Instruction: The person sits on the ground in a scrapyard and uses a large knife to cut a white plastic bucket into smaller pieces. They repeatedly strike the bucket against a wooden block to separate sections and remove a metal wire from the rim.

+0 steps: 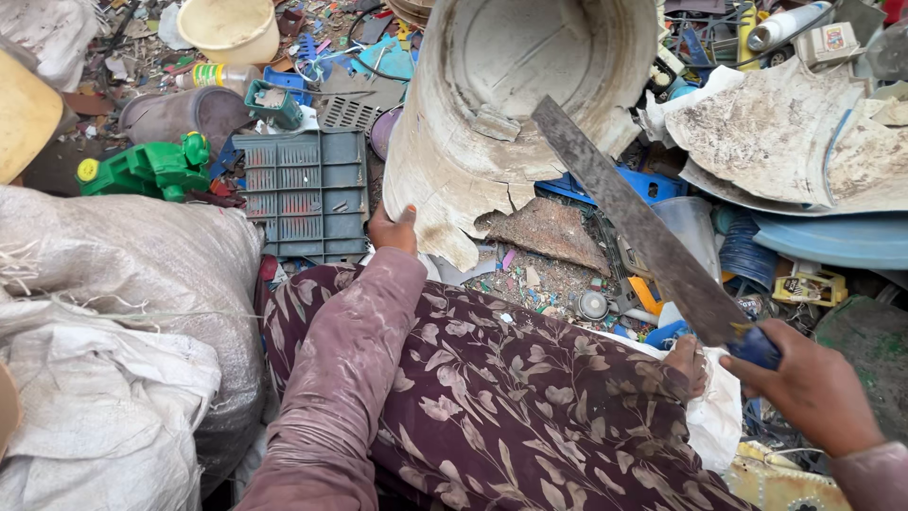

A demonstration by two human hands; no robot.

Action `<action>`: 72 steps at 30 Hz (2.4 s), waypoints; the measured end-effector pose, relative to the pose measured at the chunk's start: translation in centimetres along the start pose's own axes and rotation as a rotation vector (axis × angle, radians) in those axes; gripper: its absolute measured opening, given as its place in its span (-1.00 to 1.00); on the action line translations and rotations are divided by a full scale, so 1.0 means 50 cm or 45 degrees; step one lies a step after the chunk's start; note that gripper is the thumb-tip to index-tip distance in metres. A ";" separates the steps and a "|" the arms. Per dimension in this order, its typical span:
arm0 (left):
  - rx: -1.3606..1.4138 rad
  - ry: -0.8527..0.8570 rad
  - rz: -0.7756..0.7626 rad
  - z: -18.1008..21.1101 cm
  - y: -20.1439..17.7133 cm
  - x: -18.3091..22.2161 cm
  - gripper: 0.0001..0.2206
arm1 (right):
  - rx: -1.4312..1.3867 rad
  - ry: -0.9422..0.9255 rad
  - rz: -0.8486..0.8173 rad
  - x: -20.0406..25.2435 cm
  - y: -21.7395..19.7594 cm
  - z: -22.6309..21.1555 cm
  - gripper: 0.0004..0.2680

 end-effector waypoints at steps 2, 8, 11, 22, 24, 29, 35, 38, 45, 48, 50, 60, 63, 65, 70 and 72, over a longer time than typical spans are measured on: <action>-0.239 -0.263 0.048 0.033 0.002 0.047 -0.64 | 0.165 -0.137 0.197 -0.020 0.041 -0.074 -0.65; -0.661 -0.448 -0.038 0.109 -0.006 0.069 -0.66 | 0.411 -0.361 0.180 -0.073 0.227 -0.186 -0.67; -0.633 -0.428 -0.026 0.095 -0.001 0.070 -0.68 | 0.597 -0.306 0.025 -0.057 0.335 -0.160 -0.76; -0.541 -0.465 -0.029 0.067 0.019 0.063 -0.71 | 0.240 -0.601 0.150 -0.003 0.173 -0.227 -0.63; -0.626 -0.371 -0.065 0.088 0.021 0.068 -0.68 | 0.152 -0.429 0.062 0.053 0.105 -0.252 -0.68; -0.583 -0.608 -0.066 0.109 0.035 0.071 -0.65 | -0.209 -0.434 0.416 0.157 -0.066 -0.302 -0.77; -0.574 -0.647 -0.079 0.160 0.032 0.067 -0.59 | -0.959 -0.828 0.702 0.173 -0.116 -0.328 -0.69; -0.576 -0.671 -0.088 0.168 0.041 0.073 -0.62 | -1.143 -0.773 0.608 0.104 0.019 -0.302 -0.56; -0.661 -0.652 -0.146 0.163 0.028 0.065 -0.69 | 0.192 -0.331 -0.110 0.015 0.291 -0.166 -0.59; -0.626 -0.649 -0.110 0.156 0.032 0.059 -0.69 | -0.124 -0.117 -0.383 0.008 0.263 -0.169 -0.66; -0.534 -0.686 -0.086 0.146 0.035 0.114 -0.68 | -0.251 -0.088 -0.406 0.057 0.243 -0.163 -0.68; -0.413 -0.813 -0.128 0.162 0.034 0.109 -0.66 | -0.750 -0.423 0.061 0.145 0.027 -0.369 -0.86; -0.369 -0.556 -0.151 0.183 0.031 0.124 -0.64 | -0.976 -0.781 0.281 0.187 -0.063 -0.413 -0.86; -0.422 -0.608 -0.170 0.182 0.018 0.143 -0.68 | -1.131 -1.008 0.369 0.203 -0.100 -0.423 -0.80; -0.491 -0.708 -0.170 0.190 0.020 0.142 -0.68 | -1.285 -1.043 0.577 0.137 -0.037 -0.377 -0.58; -0.512 -0.666 -0.179 0.188 0.025 0.137 -0.67 | -0.845 -0.519 0.609 0.081 0.072 -0.316 -0.58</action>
Point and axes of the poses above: each hand's wrist, its own x-axis away from the middle knuckle, its own y-axis out of the palm, z = x × y, the point moved 5 cm from there along -x, towards the middle knuckle, and after that the axes turned 11 degrees about y, right-handed, at the moved point
